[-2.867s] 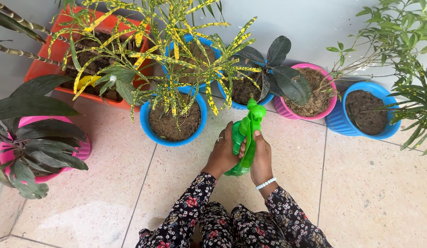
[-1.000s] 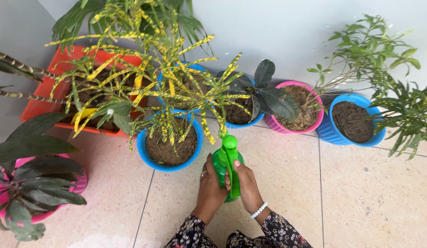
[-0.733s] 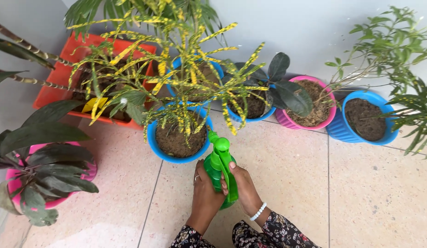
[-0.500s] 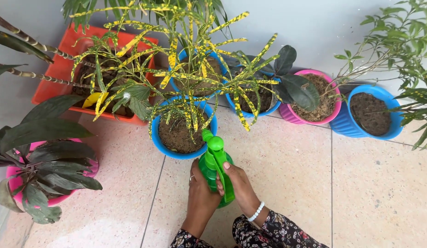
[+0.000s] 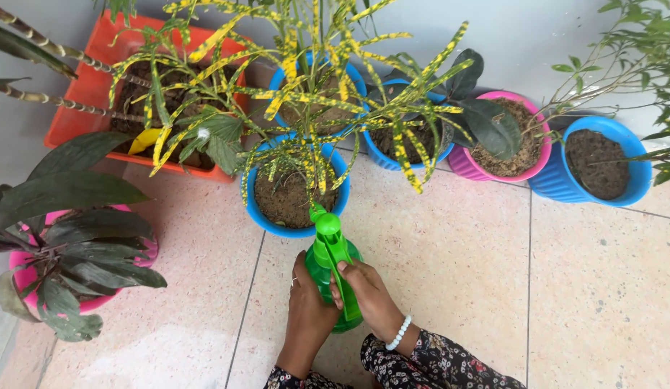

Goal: The person uses a green spray bottle to water several potted plants arranged on a tiled floor. They systematically move from one plant to the next, spraying the soil and leaves of each.

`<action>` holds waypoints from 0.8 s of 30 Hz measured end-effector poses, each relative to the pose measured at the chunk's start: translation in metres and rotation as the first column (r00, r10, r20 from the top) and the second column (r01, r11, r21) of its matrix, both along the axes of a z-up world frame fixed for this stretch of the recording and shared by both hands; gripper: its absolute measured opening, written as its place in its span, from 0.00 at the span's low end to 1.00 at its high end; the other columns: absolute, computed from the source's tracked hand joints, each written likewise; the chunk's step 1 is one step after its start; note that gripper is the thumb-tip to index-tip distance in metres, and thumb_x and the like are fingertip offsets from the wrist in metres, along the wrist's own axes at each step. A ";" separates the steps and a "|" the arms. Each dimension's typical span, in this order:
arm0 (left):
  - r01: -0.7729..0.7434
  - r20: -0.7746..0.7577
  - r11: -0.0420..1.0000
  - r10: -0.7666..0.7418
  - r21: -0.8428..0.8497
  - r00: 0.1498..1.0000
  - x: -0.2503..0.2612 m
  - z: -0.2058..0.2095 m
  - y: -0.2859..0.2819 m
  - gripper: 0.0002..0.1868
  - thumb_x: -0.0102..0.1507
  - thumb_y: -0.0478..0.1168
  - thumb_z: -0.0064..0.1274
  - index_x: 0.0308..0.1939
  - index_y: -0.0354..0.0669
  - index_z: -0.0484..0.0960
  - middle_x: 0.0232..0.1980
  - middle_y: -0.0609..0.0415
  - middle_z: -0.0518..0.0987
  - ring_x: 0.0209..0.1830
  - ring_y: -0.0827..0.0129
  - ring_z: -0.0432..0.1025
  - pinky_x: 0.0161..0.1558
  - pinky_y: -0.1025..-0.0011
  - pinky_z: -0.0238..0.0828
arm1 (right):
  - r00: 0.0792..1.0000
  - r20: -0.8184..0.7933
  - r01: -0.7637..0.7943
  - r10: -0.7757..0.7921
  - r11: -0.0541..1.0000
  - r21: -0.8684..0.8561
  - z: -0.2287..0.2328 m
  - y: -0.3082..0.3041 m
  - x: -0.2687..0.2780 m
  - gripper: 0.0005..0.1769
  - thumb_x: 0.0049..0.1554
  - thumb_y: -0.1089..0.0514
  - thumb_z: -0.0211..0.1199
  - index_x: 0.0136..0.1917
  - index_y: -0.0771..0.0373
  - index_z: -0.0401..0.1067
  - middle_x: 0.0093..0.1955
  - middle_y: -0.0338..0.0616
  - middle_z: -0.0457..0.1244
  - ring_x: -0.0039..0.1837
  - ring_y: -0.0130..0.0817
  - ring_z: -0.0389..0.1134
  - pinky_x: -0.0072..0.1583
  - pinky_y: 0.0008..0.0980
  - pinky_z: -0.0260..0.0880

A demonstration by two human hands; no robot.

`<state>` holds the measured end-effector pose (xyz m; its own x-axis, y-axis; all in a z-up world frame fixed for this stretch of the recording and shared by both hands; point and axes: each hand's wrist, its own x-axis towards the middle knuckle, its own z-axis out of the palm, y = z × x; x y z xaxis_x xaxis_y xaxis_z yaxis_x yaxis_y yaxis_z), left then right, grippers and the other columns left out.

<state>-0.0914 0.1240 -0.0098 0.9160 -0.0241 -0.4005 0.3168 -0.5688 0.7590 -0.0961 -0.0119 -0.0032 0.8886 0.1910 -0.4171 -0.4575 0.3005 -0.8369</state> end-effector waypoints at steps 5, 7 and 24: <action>-0.006 -0.101 0.998 -0.001 -0.069 0.995 0.004 0.003 0.003 0.58 0.50 0.30 0.61 0.77 0.41 0.41 0.60 0.35 0.73 0.56 0.45 0.75 0.56 0.59 0.74 | 0.999 -0.024 0.023 -0.023 0.999 -0.027 0.008 0.002 0.000 0.24 0.65 0.41 0.49 0.46 0.66 0.68 0.34 0.40 0.62 0.37 0.29 0.63 0.43 0.30 0.68; -0.012 -0.067 0.992 0.003 -0.125 0.998 0.004 0.004 0.004 0.56 0.50 0.29 0.60 0.76 0.42 0.43 0.61 0.36 0.73 0.56 0.46 0.75 0.55 0.59 0.74 | 0.998 -0.046 0.037 -0.038 0.999 -0.031 0.015 0.002 0.001 0.26 0.65 0.40 0.48 0.45 0.66 0.69 0.34 0.41 0.62 0.37 0.29 0.64 0.44 0.30 0.68; 0.024 0.043 0.986 -0.017 -0.166 0.999 0.003 0.001 0.005 0.58 0.47 0.26 0.63 0.75 0.43 0.44 0.69 0.34 0.62 0.65 0.41 0.67 0.60 0.57 0.70 | 0.995 -0.084 0.057 -0.054 0.998 0.027 0.018 0.000 0.002 0.28 0.64 0.38 0.49 0.45 0.65 0.69 0.35 0.42 0.63 0.37 0.29 0.64 0.45 0.31 0.68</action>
<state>-0.0884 0.1293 -0.0091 0.9301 -0.1066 -0.3515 0.2730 -0.4396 0.8557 -0.0937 -0.0121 0.0151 0.8605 0.1554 -0.4852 -0.5072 0.3511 -0.7871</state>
